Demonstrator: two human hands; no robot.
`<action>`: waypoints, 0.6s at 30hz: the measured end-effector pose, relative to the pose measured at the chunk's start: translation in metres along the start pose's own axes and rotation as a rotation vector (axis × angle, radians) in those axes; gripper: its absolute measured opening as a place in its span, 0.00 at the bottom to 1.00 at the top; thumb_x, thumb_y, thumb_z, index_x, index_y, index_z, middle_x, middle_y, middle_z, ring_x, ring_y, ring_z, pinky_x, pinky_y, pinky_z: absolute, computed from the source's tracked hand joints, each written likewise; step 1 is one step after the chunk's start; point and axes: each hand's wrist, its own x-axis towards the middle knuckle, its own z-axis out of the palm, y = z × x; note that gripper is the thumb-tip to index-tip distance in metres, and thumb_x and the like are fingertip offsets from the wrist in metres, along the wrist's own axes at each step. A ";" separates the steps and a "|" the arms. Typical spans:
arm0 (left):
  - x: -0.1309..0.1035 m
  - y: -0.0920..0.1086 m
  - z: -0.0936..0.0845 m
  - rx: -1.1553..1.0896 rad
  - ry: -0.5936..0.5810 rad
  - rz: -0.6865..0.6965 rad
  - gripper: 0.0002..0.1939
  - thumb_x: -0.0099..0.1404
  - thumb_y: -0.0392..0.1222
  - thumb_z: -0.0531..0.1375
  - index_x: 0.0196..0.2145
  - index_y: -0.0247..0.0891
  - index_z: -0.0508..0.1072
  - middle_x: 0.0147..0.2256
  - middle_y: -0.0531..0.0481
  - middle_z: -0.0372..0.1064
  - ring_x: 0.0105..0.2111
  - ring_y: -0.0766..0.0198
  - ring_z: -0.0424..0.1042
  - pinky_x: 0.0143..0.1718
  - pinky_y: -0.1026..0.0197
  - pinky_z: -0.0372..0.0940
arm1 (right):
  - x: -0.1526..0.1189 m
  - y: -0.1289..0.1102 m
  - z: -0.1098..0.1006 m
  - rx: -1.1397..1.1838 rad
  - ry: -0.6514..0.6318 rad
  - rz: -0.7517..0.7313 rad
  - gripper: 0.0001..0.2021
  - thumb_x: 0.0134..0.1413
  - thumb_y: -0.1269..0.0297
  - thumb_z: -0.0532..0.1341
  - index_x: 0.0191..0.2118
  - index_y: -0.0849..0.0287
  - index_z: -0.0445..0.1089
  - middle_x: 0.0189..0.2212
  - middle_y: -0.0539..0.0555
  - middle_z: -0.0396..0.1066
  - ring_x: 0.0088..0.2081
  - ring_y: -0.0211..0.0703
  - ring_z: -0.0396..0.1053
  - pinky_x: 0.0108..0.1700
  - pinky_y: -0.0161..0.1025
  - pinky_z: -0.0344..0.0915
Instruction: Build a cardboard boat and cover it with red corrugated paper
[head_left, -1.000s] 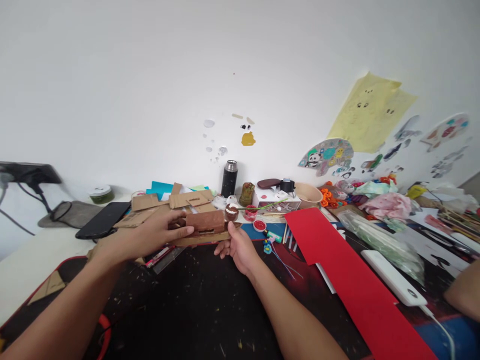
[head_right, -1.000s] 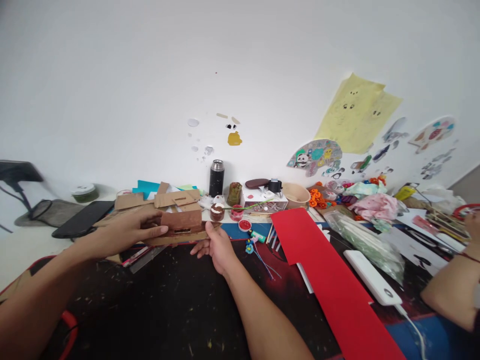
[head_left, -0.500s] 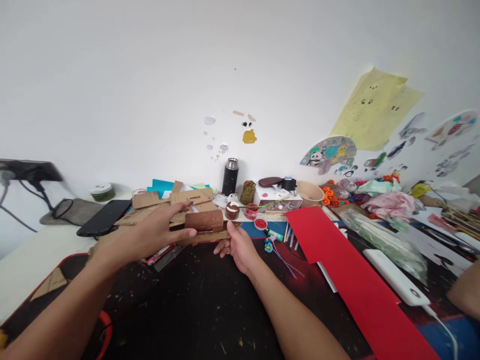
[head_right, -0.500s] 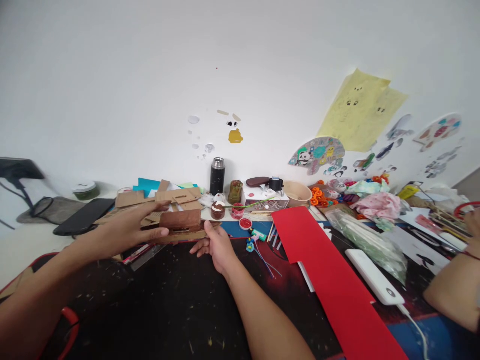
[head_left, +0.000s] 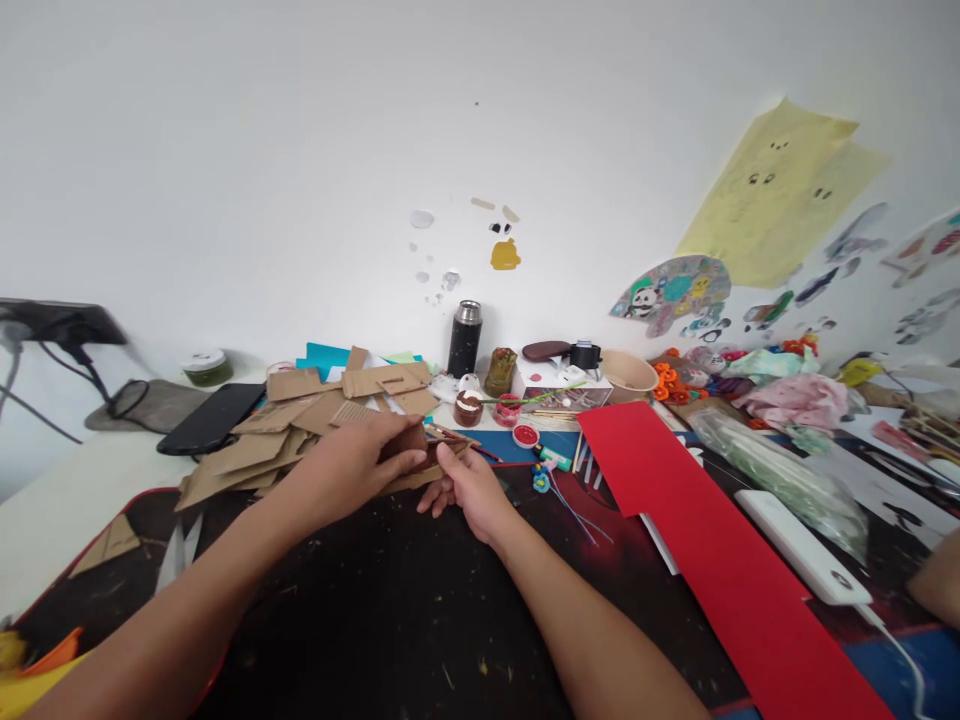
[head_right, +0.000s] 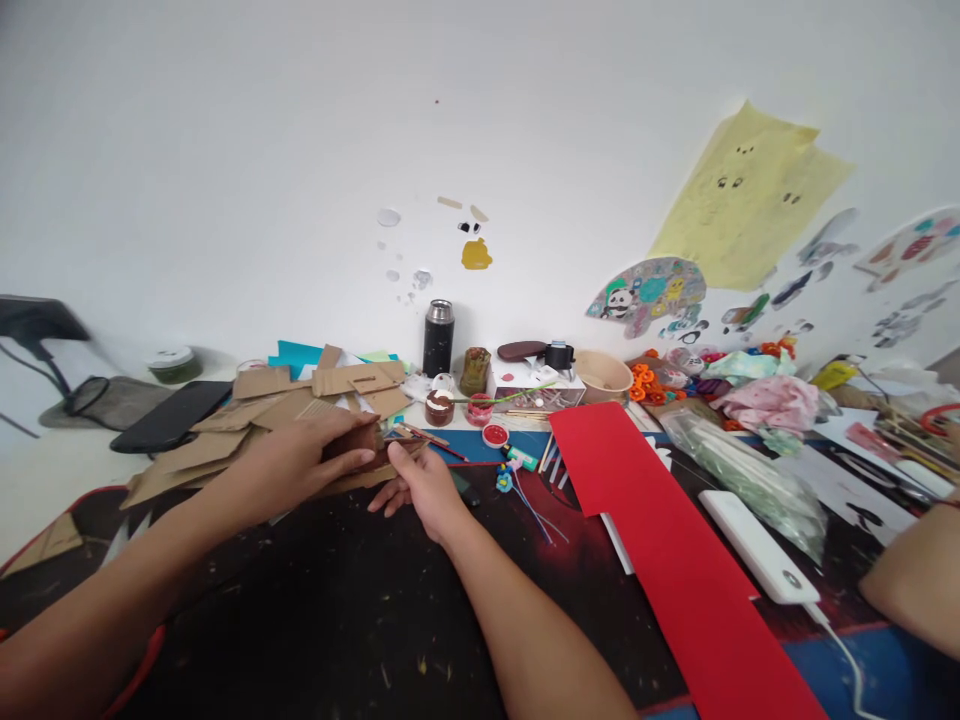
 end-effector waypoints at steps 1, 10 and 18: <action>0.000 0.001 0.000 -0.003 -0.008 -0.005 0.23 0.74 0.58 0.59 0.56 0.44 0.82 0.55 0.39 0.84 0.51 0.42 0.82 0.49 0.48 0.72 | 0.000 0.000 0.000 -0.003 -0.002 0.000 0.38 0.50 0.26 0.74 0.47 0.58 0.73 0.33 0.53 0.81 0.24 0.43 0.80 0.21 0.32 0.66; 0.002 0.001 0.000 -0.010 -0.046 -0.024 0.23 0.72 0.56 0.62 0.58 0.44 0.81 0.51 0.41 0.85 0.47 0.44 0.82 0.48 0.49 0.72 | 0.000 0.000 0.000 -0.018 0.010 -0.011 0.37 0.49 0.27 0.75 0.44 0.58 0.72 0.33 0.53 0.81 0.23 0.42 0.80 0.21 0.31 0.67; 0.002 -0.002 0.003 -0.035 -0.072 -0.013 0.27 0.71 0.56 0.63 0.62 0.43 0.81 0.55 0.40 0.85 0.51 0.43 0.82 0.52 0.47 0.73 | -0.001 0.000 0.001 -0.025 0.010 -0.005 0.38 0.48 0.26 0.75 0.44 0.58 0.72 0.28 0.50 0.78 0.22 0.42 0.79 0.21 0.31 0.67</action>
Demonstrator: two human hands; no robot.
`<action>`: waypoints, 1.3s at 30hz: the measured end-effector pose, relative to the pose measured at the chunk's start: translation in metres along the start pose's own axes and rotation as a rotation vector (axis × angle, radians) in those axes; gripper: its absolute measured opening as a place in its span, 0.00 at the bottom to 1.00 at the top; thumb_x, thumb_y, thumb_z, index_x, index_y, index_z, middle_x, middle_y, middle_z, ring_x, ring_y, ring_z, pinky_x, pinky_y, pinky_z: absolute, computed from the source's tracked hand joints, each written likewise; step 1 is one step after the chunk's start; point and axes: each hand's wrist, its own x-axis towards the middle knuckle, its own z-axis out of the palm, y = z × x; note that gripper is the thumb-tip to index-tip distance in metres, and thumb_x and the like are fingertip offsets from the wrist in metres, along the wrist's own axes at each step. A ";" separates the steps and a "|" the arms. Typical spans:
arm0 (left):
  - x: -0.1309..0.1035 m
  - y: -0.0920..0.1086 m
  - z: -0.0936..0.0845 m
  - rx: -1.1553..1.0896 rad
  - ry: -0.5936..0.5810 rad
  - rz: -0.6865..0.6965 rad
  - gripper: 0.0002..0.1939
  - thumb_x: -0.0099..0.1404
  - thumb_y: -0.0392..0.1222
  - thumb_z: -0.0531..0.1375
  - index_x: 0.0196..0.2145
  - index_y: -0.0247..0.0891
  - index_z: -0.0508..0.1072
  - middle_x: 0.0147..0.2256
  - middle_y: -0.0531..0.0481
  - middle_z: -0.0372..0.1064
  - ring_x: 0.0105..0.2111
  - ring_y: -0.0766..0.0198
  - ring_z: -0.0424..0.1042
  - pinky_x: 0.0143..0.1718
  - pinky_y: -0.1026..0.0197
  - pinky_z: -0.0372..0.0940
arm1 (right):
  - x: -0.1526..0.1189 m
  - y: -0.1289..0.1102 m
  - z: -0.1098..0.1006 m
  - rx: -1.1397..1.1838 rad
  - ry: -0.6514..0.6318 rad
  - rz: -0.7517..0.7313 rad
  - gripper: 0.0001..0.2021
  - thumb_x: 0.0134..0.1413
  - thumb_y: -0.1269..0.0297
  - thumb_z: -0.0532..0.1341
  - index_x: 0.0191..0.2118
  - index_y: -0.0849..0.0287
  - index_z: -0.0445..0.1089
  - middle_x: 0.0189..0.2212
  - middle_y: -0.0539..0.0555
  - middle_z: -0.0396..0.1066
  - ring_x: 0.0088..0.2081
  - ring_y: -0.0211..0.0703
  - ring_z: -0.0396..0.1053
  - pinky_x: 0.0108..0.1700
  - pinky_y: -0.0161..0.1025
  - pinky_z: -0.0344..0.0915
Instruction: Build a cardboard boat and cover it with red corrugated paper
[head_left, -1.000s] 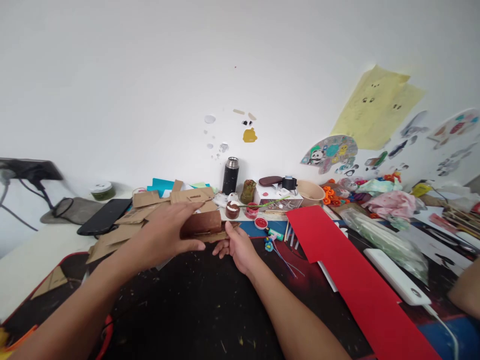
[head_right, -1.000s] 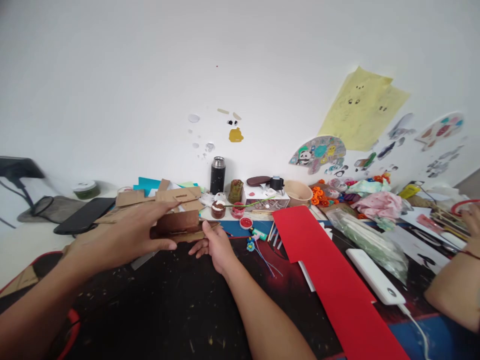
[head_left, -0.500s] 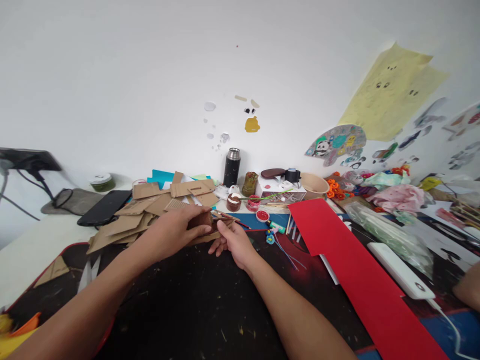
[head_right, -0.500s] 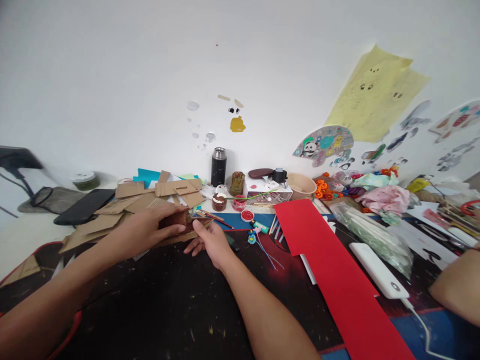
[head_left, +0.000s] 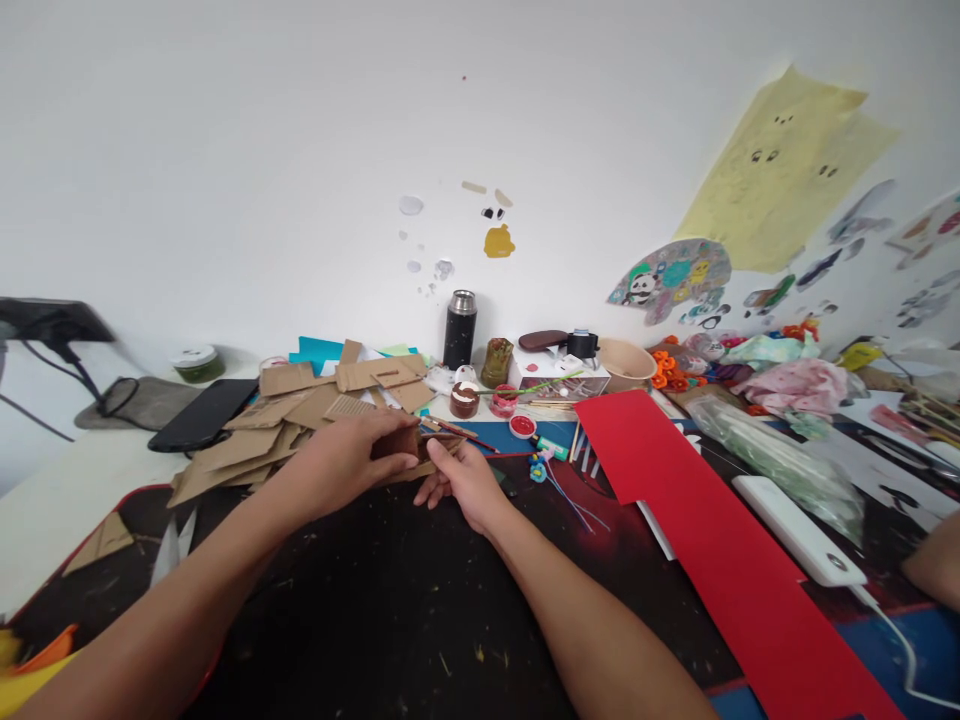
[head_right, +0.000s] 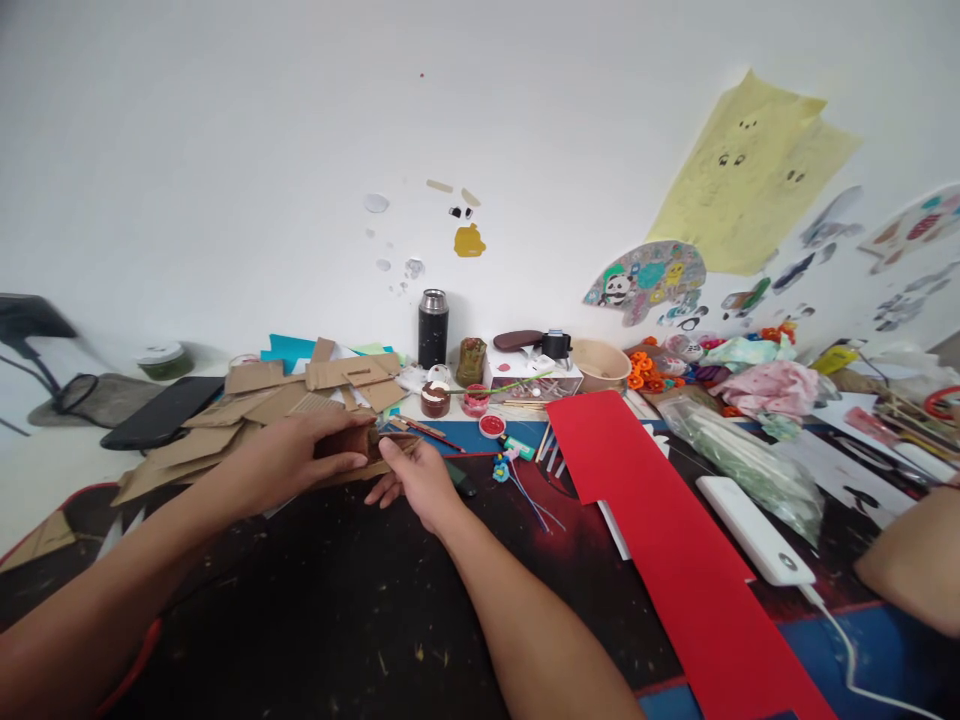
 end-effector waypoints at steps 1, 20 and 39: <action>0.000 0.001 0.001 -0.002 -0.001 0.001 0.27 0.71 0.56 0.63 0.62 0.44 0.81 0.54 0.41 0.85 0.50 0.43 0.82 0.52 0.46 0.73 | 0.000 0.000 0.000 0.000 0.001 0.001 0.38 0.48 0.26 0.75 0.44 0.58 0.72 0.27 0.50 0.78 0.22 0.42 0.79 0.21 0.31 0.67; 0.003 -0.013 -0.004 -0.049 0.000 -0.057 0.33 0.67 0.62 0.64 0.63 0.44 0.82 0.56 0.42 0.86 0.53 0.42 0.82 0.58 0.46 0.72 | -0.002 0.002 0.002 -0.017 -0.060 0.028 0.38 0.49 0.26 0.74 0.47 0.58 0.73 0.33 0.54 0.82 0.22 0.41 0.78 0.20 0.31 0.67; -0.004 0.003 -0.005 0.113 0.002 -0.030 0.29 0.72 0.62 0.60 0.62 0.45 0.80 0.49 0.41 0.87 0.43 0.43 0.83 0.41 0.50 0.71 | 0.001 0.001 0.000 0.019 -0.075 0.052 0.40 0.47 0.25 0.74 0.47 0.58 0.71 0.33 0.52 0.81 0.22 0.41 0.79 0.20 0.31 0.67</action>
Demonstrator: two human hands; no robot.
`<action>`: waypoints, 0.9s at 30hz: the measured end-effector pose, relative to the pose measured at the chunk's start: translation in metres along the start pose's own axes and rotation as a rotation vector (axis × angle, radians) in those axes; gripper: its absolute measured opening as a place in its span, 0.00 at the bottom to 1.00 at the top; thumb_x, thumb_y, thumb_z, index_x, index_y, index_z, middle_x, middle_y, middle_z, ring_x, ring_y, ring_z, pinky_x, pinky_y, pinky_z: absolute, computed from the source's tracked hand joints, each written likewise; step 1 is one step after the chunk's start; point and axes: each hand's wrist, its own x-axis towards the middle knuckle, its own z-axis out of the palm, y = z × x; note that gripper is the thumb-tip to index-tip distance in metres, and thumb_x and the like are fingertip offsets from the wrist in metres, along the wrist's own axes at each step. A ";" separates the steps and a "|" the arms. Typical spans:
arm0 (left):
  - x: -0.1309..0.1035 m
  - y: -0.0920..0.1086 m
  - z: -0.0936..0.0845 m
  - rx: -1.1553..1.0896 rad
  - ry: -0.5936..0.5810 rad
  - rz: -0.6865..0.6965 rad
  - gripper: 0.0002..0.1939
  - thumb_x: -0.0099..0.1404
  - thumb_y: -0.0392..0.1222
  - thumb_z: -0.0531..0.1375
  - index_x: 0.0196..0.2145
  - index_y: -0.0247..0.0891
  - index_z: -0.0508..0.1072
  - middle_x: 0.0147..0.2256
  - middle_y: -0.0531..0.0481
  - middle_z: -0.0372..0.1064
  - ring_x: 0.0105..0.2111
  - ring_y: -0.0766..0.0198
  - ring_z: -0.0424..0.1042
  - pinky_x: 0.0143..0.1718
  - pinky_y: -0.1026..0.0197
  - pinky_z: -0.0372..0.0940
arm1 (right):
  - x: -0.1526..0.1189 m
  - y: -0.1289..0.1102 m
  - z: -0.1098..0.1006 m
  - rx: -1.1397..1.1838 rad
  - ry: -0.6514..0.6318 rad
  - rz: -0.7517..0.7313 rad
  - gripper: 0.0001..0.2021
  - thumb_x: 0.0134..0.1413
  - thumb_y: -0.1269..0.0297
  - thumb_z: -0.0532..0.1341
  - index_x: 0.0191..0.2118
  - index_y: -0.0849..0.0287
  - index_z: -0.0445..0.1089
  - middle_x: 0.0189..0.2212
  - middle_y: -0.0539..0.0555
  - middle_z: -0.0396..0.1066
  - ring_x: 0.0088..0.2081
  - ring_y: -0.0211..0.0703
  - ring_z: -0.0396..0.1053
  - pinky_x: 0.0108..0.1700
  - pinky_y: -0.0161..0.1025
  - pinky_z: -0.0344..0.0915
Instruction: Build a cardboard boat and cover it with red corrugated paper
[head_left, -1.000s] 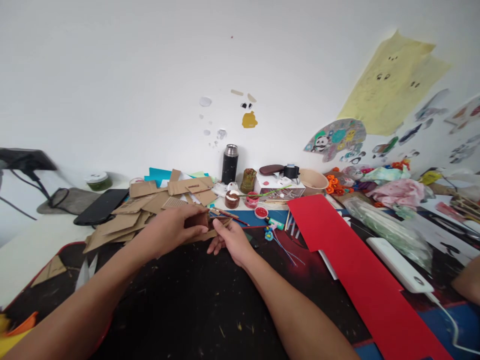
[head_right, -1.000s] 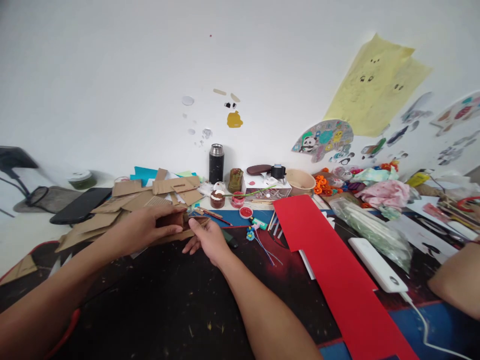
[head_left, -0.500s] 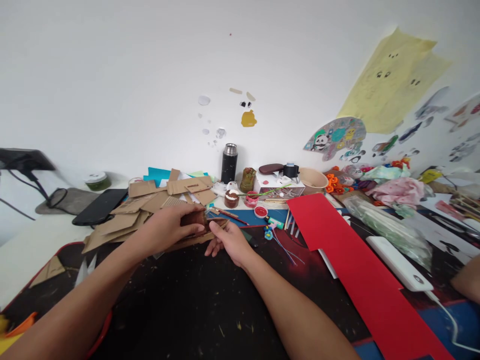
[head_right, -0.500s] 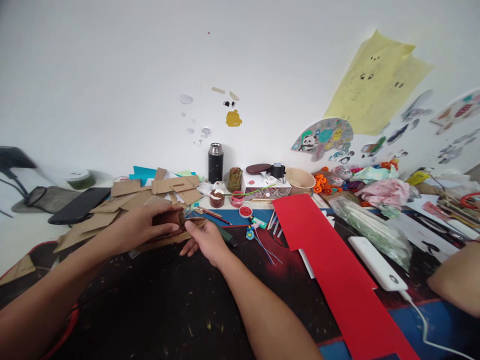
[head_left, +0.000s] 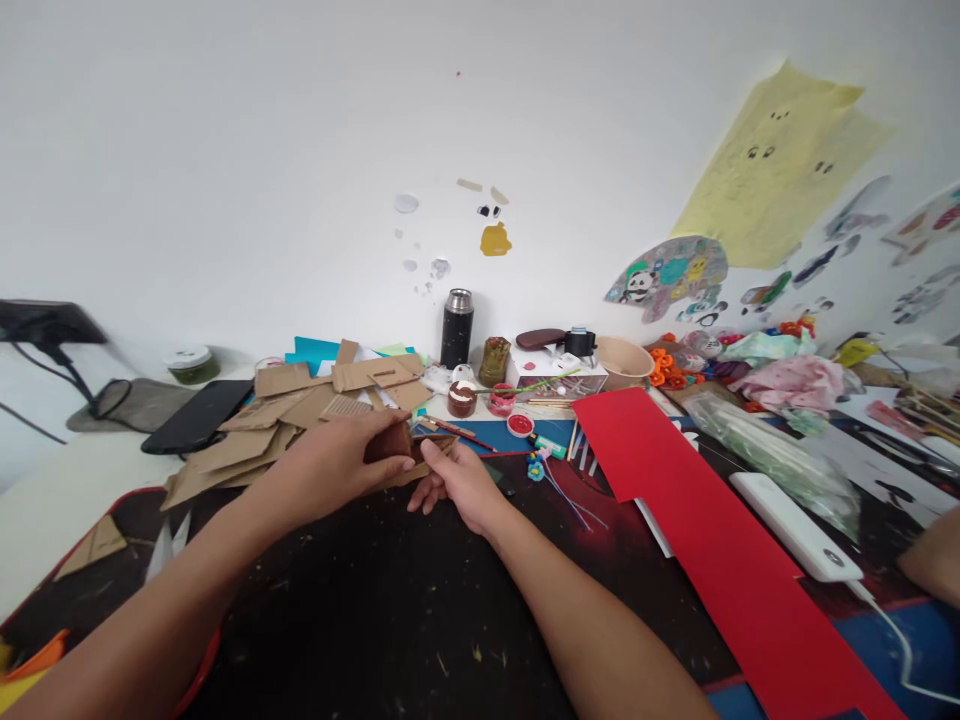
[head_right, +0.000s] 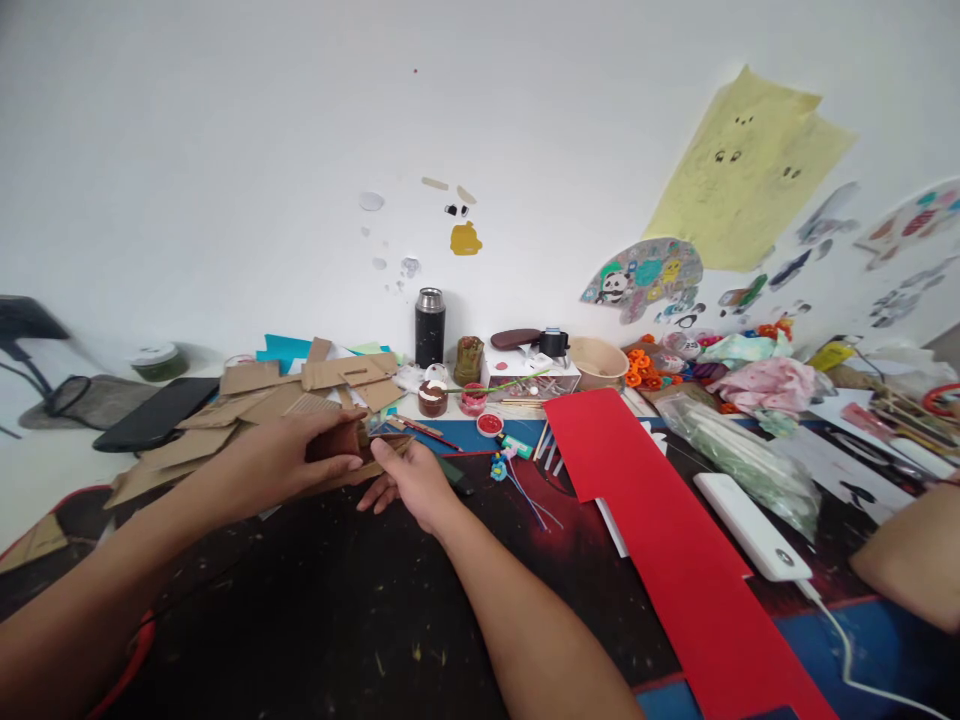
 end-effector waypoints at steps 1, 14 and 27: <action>0.000 0.000 0.001 0.011 -0.010 -0.009 0.29 0.71 0.61 0.60 0.62 0.45 0.80 0.48 0.41 0.87 0.43 0.43 0.83 0.40 0.51 0.70 | 0.000 0.001 0.000 -0.004 0.003 -0.004 0.39 0.48 0.25 0.75 0.47 0.58 0.71 0.32 0.51 0.80 0.22 0.41 0.79 0.20 0.31 0.67; 0.002 -0.036 -0.030 -0.280 0.185 -0.120 0.42 0.70 0.75 0.56 0.67 0.44 0.77 0.64 0.40 0.80 0.61 0.40 0.79 0.62 0.44 0.73 | 0.000 -0.009 -0.006 0.060 0.051 -0.056 0.41 0.51 0.22 0.71 0.47 0.60 0.75 0.32 0.57 0.83 0.23 0.43 0.79 0.21 0.32 0.66; -0.005 -0.034 -0.044 -0.097 -0.002 -0.005 0.28 0.69 0.59 0.58 0.60 0.55 0.86 0.60 0.51 0.84 0.57 0.42 0.83 0.58 0.49 0.74 | 0.000 -0.007 -0.009 0.060 0.087 -0.065 0.42 0.49 0.20 0.70 0.44 0.62 0.77 0.30 0.58 0.83 0.22 0.42 0.77 0.21 0.32 0.64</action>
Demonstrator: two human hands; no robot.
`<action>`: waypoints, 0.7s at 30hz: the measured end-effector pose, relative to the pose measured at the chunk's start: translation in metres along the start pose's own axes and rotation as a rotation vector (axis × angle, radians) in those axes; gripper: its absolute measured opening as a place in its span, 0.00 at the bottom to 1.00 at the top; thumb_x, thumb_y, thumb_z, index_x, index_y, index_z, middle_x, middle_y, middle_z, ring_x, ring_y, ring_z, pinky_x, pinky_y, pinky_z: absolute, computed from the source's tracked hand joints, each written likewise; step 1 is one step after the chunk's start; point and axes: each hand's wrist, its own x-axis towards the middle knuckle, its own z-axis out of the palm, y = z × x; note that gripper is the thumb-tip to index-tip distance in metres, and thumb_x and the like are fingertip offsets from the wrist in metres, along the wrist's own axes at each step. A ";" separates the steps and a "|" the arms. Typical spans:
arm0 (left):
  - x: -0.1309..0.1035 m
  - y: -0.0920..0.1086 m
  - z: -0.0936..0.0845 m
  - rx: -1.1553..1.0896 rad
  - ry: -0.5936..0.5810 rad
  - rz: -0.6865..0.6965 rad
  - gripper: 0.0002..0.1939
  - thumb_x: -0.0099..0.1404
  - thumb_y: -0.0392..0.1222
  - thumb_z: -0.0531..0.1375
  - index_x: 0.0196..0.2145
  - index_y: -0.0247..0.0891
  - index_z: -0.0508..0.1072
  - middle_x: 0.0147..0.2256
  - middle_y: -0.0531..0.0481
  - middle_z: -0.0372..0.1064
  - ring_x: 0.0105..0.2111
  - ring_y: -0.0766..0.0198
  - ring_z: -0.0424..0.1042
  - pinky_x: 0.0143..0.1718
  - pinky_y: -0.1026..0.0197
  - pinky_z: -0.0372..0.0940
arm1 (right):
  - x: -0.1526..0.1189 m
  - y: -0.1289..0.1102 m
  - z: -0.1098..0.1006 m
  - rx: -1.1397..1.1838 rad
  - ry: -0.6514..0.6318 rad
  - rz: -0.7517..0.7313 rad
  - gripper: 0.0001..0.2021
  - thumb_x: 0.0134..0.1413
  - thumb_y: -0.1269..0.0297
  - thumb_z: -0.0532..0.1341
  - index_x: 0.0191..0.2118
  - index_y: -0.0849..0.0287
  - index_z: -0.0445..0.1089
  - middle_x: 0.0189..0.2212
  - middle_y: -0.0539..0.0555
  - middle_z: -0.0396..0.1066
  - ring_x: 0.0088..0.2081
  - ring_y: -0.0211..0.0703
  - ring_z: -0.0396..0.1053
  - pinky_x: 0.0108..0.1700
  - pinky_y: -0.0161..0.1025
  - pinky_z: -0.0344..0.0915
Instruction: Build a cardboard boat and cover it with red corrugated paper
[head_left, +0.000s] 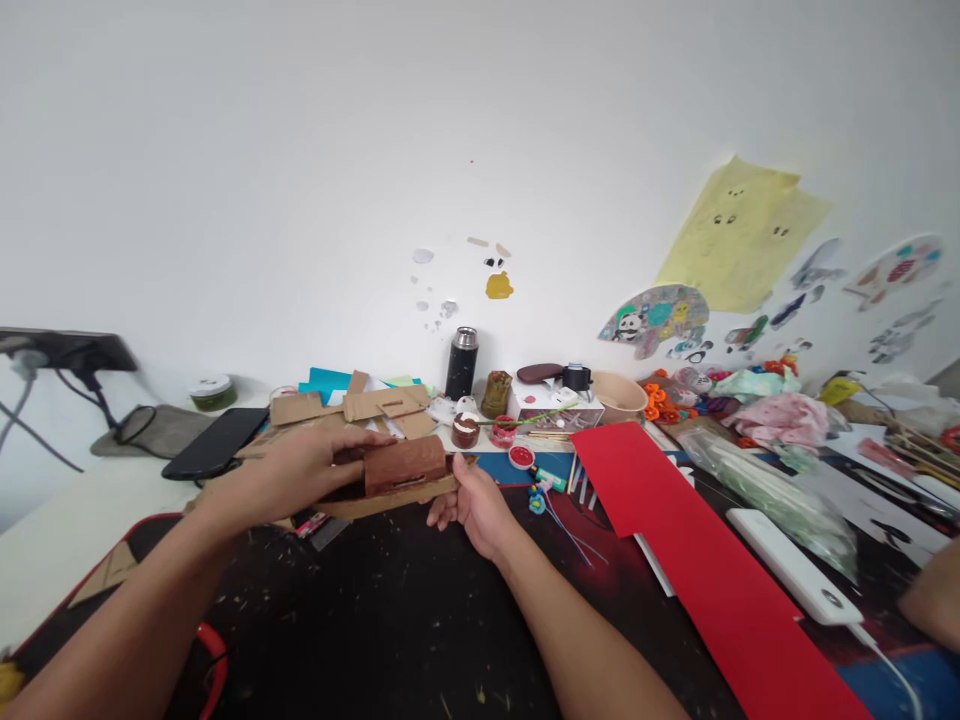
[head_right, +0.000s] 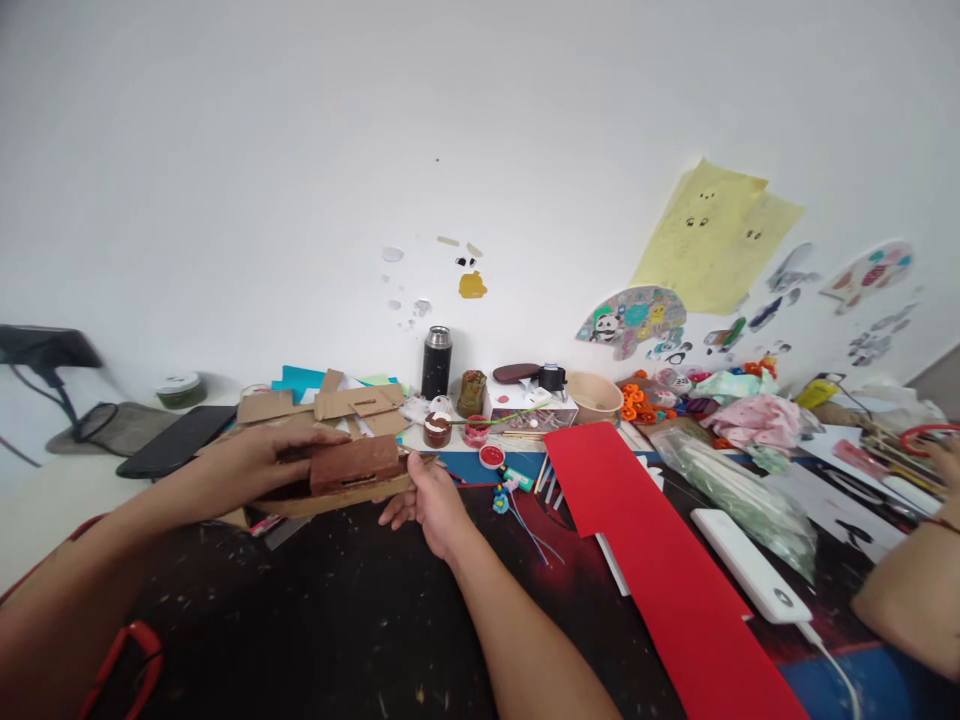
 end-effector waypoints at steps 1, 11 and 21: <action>0.000 0.001 -0.001 -0.001 -0.007 0.004 0.27 0.70 0.59 0.57 0.59 0.57 0.86 0.59 0.52 0.85 0.55 0.42 0.84 0.57 0.50 0.75 | 0.000 0.000 0.000 -0.002 -0.003 0.005 0.42 0.49 0.20 0.70 0.45 0.62 0.77 0.30 0.58 0.83 0.22 0.42 0.77 0.21 0.32 0.64; 0.003 -0.001 -0.003 -0.072 -0.060 0.077 0.23 0.73 0.58 0.58 0.57 0.60 0.87 0.57 0.52 0.86 0.55 0.45 0.84 0.56 0.50 0.75 | 0.000 0.000 0.000 -0.032 -0.035 0.034 0.43 0.52 0.20 0.68 0.46 0.64 0.78 0.31 0.61 0.84 0.22 0.41 0.76 0.22 0.32 0.64; 0.008 -0.015 0.010 -0.140 0.018 0.007 0.26 0.70 0.59 0.60 0.62 0.59 0.83 0.62 0.49 0.82 0.60 0.41 0.81 0.63 0.41 0.71 | 0.000 0.001 0.001 -0.002 0.010 0.034 0.42 0.50 0.20 0.69 0.43 0.62 0.77 0.31 0.61 0.84 0.23 0.42 0.78 0.22 0.32 0.65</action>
